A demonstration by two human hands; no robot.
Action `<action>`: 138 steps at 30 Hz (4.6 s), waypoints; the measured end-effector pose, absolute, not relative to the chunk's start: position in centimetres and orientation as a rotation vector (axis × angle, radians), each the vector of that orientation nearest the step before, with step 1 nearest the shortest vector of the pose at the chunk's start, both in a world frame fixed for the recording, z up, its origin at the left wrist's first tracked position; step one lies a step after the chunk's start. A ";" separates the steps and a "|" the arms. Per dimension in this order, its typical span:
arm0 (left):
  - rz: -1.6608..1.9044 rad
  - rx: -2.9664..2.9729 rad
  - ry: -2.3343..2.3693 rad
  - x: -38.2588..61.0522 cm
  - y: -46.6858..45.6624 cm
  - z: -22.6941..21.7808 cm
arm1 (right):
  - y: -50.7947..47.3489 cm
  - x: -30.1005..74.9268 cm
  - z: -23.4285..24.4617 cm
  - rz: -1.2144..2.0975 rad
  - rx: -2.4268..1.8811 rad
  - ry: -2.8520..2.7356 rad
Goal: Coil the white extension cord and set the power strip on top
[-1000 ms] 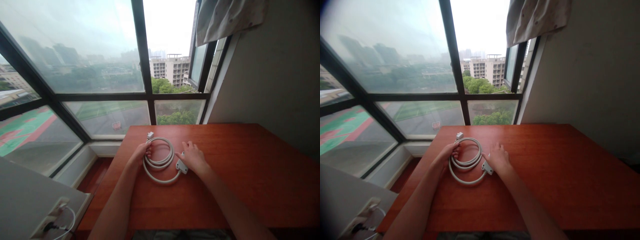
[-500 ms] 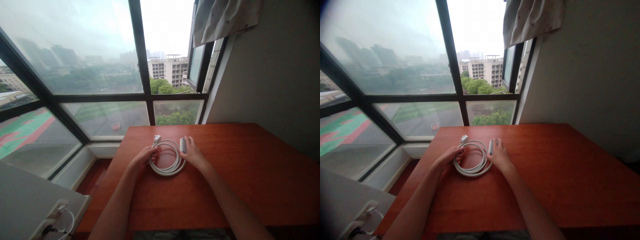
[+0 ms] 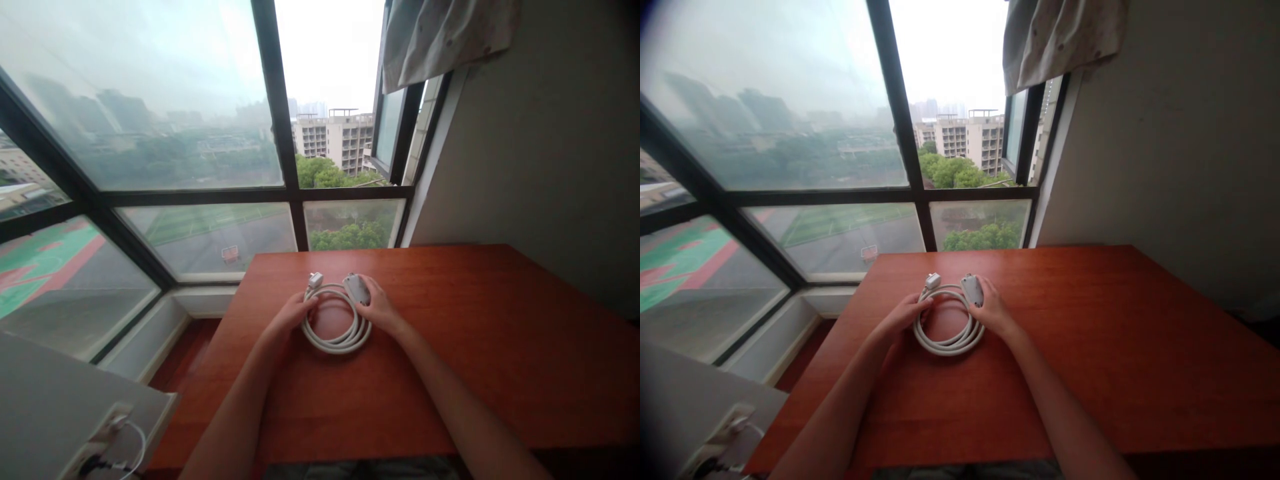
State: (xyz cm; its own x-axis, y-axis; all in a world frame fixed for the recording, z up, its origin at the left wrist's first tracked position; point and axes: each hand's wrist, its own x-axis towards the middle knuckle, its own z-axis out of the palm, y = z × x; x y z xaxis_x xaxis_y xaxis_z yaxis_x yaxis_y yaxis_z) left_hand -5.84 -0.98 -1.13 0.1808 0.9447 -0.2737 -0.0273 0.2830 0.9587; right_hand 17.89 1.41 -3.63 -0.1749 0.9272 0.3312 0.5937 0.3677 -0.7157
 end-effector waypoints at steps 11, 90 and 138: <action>0.965 1.318 1.310 -5.4 -0.6 -1.4 | 2.9 17.4 -3.1 1.019 -1.301 -1.720; 0.889 1.671 1.456 -5.1 -0.4 -2.3 | -6.3 14.3 -0.2 0.634 -0.819 -2.582; -0.066 2.004 2.254 -2.8 -4.3 2.3 | -0.6 13.3 1.5 0.057 -1.819 -2.551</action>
